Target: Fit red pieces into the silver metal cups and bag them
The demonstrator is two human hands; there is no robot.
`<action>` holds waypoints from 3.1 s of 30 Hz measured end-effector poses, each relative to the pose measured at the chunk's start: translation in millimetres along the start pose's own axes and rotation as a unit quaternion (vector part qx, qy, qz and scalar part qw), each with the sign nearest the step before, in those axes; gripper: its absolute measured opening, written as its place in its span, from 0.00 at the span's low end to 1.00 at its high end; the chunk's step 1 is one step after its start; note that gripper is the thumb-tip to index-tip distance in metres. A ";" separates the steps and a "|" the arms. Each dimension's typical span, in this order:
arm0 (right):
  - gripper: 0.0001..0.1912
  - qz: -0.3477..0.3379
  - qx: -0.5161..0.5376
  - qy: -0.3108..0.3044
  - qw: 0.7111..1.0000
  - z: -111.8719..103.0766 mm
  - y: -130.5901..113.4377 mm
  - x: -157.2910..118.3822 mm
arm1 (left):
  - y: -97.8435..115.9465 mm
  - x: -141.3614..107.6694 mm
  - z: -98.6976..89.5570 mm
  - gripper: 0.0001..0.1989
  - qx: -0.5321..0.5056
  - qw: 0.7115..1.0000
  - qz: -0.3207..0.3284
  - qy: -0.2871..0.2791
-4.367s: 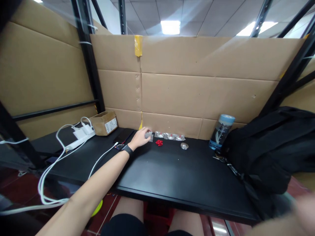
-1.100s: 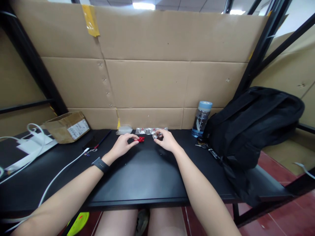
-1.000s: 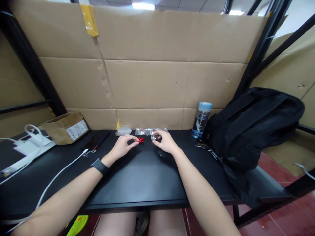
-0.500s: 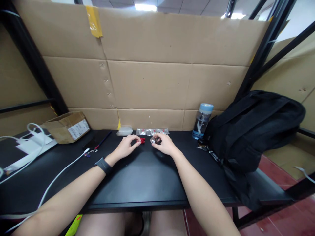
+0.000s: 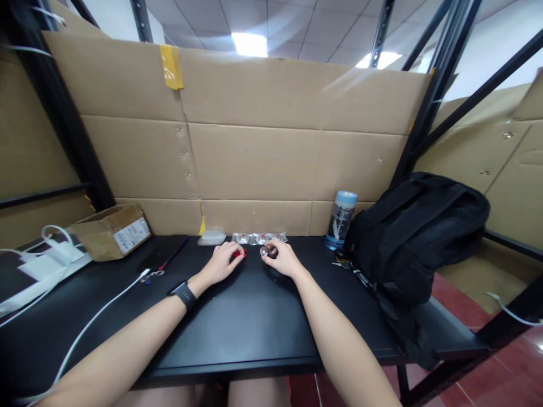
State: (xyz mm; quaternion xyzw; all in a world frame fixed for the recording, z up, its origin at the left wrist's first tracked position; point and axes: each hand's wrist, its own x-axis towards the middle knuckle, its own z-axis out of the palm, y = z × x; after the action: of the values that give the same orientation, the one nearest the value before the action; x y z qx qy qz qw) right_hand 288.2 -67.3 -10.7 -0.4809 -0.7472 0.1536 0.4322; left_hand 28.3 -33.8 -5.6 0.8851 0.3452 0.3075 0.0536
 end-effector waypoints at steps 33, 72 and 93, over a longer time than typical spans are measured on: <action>0.21 0.000 -0.019 -0.019 1.000 3.9 -4.7 0.8 | -2.1 -4.4 -0.3 0.06 -0.038 0.999 -0.011 -0.013; 0.14 -0.023 -0.009 -0.021 0.999 -4.3 -10.4 0.8 | 1.3 -3.4 -4.5 0.05 -0.083 0.996 -0.034 0.018; 0.18 -0.006 0.013 -0.006 1.000 -1.4 -11.3 -3.1 | 18.5 -4.9 -8.0 0.09 -0.070 0.996 -0.060 -0.018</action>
State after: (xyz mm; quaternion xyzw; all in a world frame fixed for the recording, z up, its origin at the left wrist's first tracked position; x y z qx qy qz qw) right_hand 283.2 -75.7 -4.2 -0.4700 -0.7507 0.1636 0.4345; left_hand 31.6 -51.9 4.0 0.8624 0.3740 0.3109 0.1403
